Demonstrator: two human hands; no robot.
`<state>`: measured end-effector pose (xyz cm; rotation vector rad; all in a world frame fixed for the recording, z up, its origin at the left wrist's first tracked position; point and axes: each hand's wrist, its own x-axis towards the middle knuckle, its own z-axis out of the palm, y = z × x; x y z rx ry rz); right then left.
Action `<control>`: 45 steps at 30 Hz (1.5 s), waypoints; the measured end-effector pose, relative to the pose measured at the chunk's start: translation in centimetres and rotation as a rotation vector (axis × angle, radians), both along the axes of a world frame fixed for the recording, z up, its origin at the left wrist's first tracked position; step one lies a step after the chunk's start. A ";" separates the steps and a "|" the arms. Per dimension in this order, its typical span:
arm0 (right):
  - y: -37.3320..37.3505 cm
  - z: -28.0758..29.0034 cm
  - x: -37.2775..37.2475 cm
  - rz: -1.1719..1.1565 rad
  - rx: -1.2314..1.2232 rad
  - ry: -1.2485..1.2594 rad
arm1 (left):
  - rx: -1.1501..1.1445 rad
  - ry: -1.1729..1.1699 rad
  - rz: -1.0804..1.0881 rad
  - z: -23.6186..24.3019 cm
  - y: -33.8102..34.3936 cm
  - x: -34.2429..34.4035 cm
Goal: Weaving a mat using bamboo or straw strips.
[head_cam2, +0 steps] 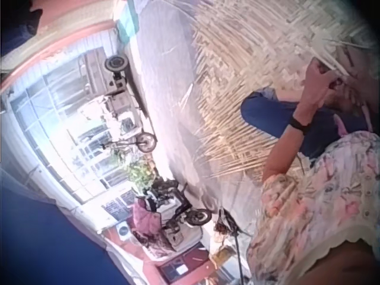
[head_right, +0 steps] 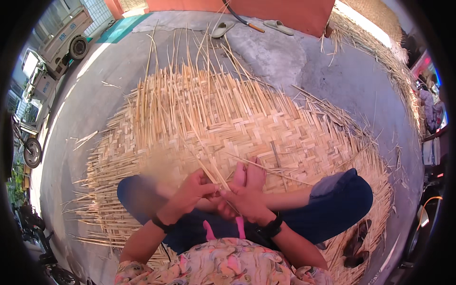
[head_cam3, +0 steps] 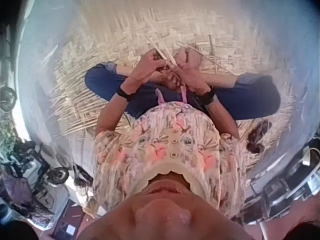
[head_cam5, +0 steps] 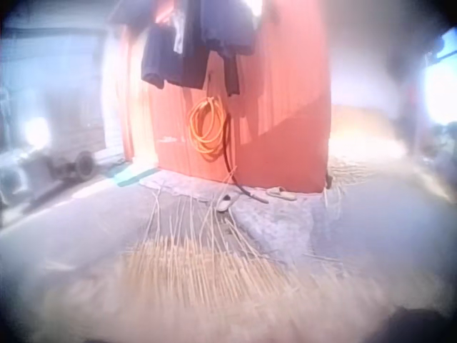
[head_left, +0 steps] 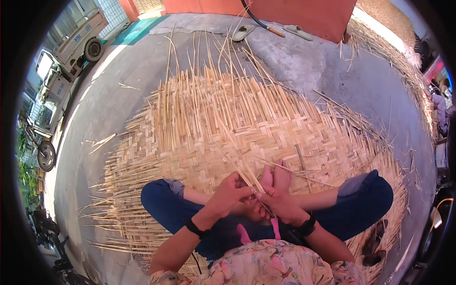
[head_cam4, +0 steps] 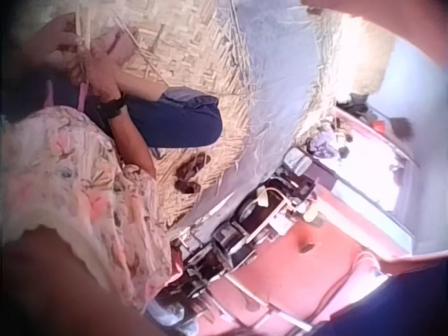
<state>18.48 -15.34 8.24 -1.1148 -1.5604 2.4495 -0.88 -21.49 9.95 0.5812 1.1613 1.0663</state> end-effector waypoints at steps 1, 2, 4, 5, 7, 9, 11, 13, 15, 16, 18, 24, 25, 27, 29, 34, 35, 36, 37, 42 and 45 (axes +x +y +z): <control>-0.5 -0.4 0.0 -0.034 -0.019 0.036 | -0.024 -0.003 0.000 -0.5 -0.3 0.2; -0.8 -0.7 0.0 -0.068 -0.039 0.072 | -0.049 -0.007 0.000 -0.9 -0.5 0.3; -0.4 -0.4 -0.2 -0.111 -0.058 0.079 | -0.056 -0.006 0.003 -1.3 -0.2 0.1; -0.3 0.2 -0.4 -0.147 -0.071 0.094 | -0.018 -0.013 0.020 -0.9 0.1 0.1; -0.4 1.1 -0.5 -0.179 -0.094 0.123 | 0.050 -0.085 0.067 -0.5 0.2 0.4; -0.1 1.1 -0.6 -0.209 -0.104 0.158 | 0.067 -0.080 0.067 -0.6 0.2 0.8; -0.1 1.0 -0.4 -0.188 -0.072 0.168 | 0.087 -0.072 0.066 -0.6 0.2 0.8; 0.5 1.4 0.0 -0.112 -0.073 0.100 | 0.114 -0.065 0.076 -0.9 0.1 0.7; 0.5 1.6 0.2 -0.034 -0.074 0.033 | 0.084 -0.068 0.076 -1.1 -0.1 0.6; 0.3 1.6 0.1 -0.047 -0.056 0.075 | 0.056 -0.071 0.074 -1.2 -0.1 0.6; 0.0 1.5 -0.1 -0.060 -0.040 0.114 | 0.017 -0.056 0.058 -1.7 0.0 0.7; -0.4 0.6 -0.2 -0.063 -0.111 0.110 | -0.068 -0.031 0.141 -4.1 -0.2 1.1; -0.5 0.6 -0.3 -0.063 -0.096 0.053 | -0.064 -0.014 0.215 -4.2 -0.1 1.2; -0.6 0.4 -0.7 -0.061 -0.081 -0.002 | -0.033 0.099 0.256 -4.3 0.4 0.4; -0.4 0.1 -0.6 -0.076 -0.082 -0.018 | 0.008 0.201 0.282 -4.1 1.1 0.3; 0.4 1.4 0.0 -0.087 0.224 -0.074 | 0.090 -0.084 0.282 -3.9 2.7 1.0; 0.5 0.8 0.1 -0.002 0.350 -0.092 | 0.106 -0.008 0.232 -2.9 2.4 1.1; 0.2 0.3 -0.4 0.093 0.476 -0.110 | 0.142 0.033 0.184 -4.7 1.6 -0.3; 0.2 0.1 -0.5 0.040 0.404 -0.116 | 0.119 0.004 0.232 -3.9 1.7 0.2; -0.9 -0.6 -0.4 -0.151 0.112 0.059 | 0.129 0.098 0.307 -1.9 1.6 1.5; -1.1 -2.1 0.4 -0.186 0.119 0.129 | 0.203 0.166 0.216 0.3 1.6 3.0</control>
